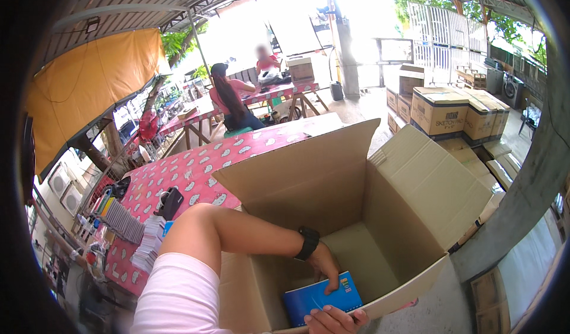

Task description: The person unpacks red and blue spiral-bound notebooks from a cardboard box, separates them by color, and stacks them on a pink Hello Kitty tablecloth. The person also handles a plastic bag and a black object on the table.

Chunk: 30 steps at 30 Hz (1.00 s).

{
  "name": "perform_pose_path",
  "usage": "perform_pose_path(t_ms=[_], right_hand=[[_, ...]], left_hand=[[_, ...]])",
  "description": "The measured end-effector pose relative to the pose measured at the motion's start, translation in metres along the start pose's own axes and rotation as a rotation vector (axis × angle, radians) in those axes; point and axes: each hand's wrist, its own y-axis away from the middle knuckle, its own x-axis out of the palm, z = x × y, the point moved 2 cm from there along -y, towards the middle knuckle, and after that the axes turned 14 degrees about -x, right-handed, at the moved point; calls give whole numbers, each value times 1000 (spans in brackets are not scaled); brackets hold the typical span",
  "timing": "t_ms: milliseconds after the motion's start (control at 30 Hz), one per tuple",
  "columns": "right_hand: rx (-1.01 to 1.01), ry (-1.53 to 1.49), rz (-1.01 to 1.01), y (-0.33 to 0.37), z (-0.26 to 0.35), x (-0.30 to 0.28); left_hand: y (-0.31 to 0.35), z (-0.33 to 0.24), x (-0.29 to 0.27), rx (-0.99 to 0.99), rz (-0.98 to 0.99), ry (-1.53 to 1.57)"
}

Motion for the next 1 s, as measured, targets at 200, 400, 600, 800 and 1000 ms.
perform_pose_path(t_ms=[200,400,600,800,1000], right_hand=[[-4,-27,1,3,-1,-1],[19,-45,6,4,7,-5],[21,-42,-29,0,8,-6],[46,-12,-8,1,10,-6],[36,-34,-34,-4,6,-5]], left_hand=[[16,-8,7,-50,-210,-203],[5,-3,6,-94,-150,-281],[-19,25,-3,307,156,255],[-13,24,-1,345,343,248],[-7,20,7,322,381,205]])
